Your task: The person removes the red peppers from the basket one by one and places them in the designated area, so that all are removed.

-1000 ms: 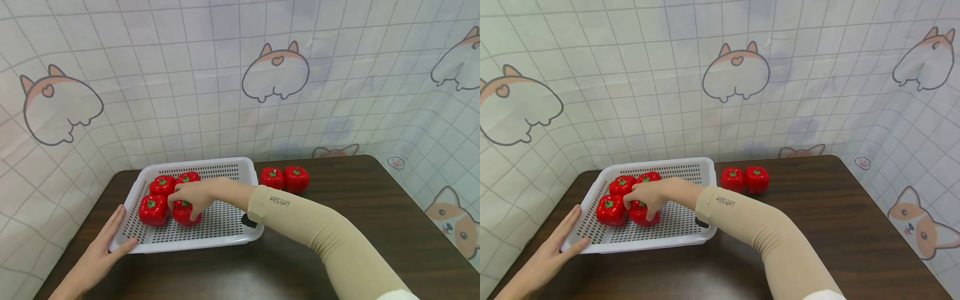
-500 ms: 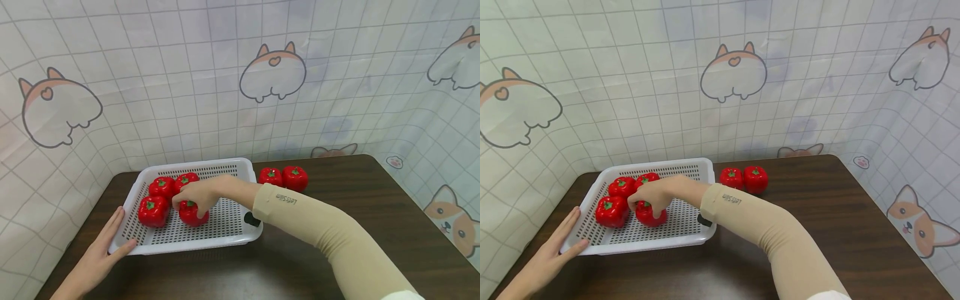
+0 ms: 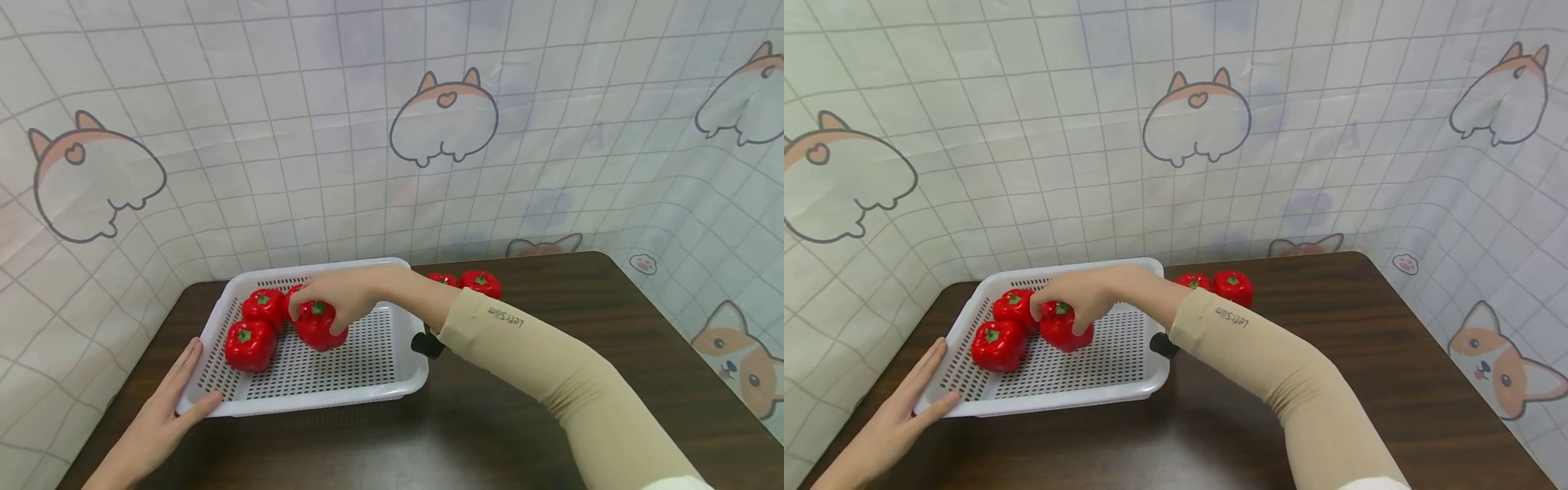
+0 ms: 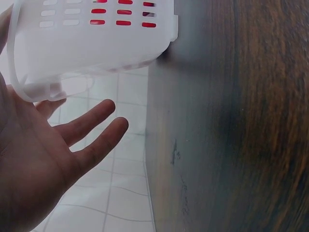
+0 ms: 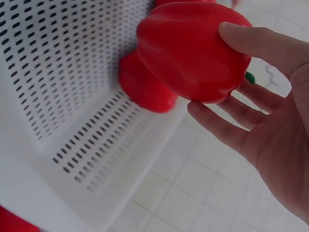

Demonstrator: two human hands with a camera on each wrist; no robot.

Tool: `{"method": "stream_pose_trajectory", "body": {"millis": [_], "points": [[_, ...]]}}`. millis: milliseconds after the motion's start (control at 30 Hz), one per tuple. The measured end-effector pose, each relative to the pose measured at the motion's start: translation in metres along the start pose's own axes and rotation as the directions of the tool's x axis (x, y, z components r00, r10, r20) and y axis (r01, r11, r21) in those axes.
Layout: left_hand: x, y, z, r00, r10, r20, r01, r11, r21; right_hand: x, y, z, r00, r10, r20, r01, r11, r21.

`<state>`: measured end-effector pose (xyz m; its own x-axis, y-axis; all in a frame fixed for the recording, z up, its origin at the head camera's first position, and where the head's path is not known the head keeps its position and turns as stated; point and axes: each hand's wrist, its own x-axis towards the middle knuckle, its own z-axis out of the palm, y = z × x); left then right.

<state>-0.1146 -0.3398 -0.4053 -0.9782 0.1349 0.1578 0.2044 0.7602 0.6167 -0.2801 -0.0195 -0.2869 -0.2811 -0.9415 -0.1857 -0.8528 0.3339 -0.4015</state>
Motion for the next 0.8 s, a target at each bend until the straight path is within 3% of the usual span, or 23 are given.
{"method": "stream_pose_trajectory", "body": {"millis": [367,800], "points": [[0.001,0.001,0.0,1.0,-0.008,-0.001,0.008,1.0,-0.023,-0.035,0.009,-0.018,0.992,0.003,-0.127,0.007,0.997,0.076],[0.004,0.001,0.0,1.0,-0.026,0.004,0.026,0.999,-0.021,-0.083,0.019,-0.017,0.973,0.05,-0.226,-0.037,0.997,0.06]]}}
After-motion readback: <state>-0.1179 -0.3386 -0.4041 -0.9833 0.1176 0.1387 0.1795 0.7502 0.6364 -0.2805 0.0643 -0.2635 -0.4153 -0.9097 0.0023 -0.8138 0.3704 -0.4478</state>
